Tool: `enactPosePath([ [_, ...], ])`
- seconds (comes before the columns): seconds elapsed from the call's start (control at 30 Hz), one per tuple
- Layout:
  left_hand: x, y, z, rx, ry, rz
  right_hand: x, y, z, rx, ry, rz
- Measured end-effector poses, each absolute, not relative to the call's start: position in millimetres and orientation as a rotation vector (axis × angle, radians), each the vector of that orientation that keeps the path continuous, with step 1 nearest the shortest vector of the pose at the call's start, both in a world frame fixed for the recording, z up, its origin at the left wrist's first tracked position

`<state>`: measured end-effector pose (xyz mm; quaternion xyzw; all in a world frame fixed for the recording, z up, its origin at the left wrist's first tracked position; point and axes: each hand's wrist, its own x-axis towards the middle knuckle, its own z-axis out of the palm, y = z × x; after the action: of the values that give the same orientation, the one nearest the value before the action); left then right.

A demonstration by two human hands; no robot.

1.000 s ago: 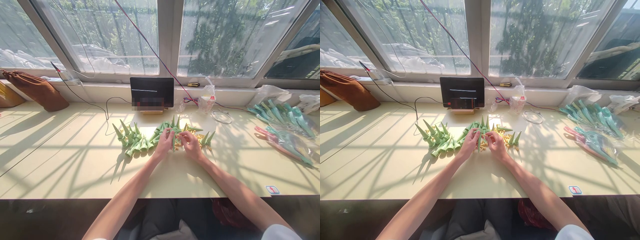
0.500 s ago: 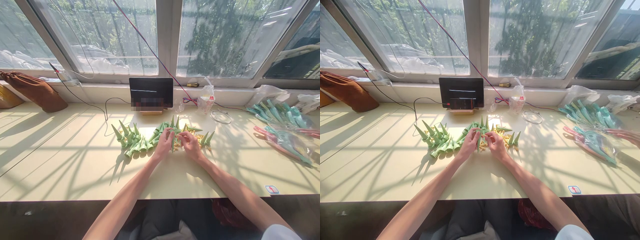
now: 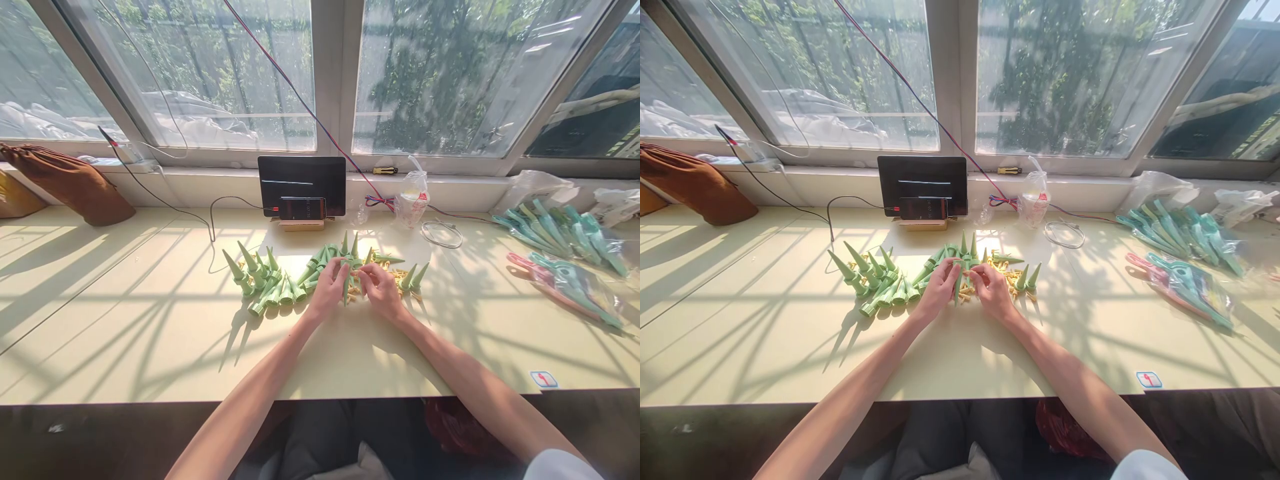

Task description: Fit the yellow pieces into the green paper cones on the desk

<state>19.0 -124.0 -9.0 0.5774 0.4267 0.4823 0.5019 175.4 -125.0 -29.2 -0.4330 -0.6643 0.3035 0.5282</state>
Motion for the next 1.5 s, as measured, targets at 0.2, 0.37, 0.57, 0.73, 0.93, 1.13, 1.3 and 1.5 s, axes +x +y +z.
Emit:
enactPosePath([
  [0.2, 19.7, -125.0, -10.9, 1.356, 0.989, 1.155, 176.5, -125.5, -28.2, -1.067, -1.61, 0.741],
  [0.37, 21.6, -126.3, -13.5, 1.342, 0.96, 1.142, 177.4, -126.7, -26.5, -1.108, -1.63, 0.716],
  [0.57, 24.0, -128.6, -11.7, 1.366, 0.973, 1.158, 178.1, -127.2, -25.2, -1.152, -1.658, 0.696],
  [0.73, 25.4, -129.7, -11.2, 1.38, 0.965, 1.154, 178.4, -127.1, -25.0, -1.181, -1.666, 0.659],
  [0.93, 25.8, -129.0, -13.2, 1.384, 0.962, 1.153, 178.4, -125.5, -27.7, -1.174, -1.67, 0.634],
  [1.13, 25.4, -128.2, -14.3, 1.365, 0.956, 1.153, 177.9, -125.6, -28.1, -1.163, -1.658, 0.651],
  [1.3, 25.1, -127.3, -15.4, 1.371, 0.926, 1.148, 176.9, -125.5, -27.1, -1.17, -1.661, 0.632],
  [1.5, 24.8, -127.7, -14.7, 1.379, 0.939, 1.142, 177.0, -124.3, -28.6, -1.17, -1.649, 0.681],
])
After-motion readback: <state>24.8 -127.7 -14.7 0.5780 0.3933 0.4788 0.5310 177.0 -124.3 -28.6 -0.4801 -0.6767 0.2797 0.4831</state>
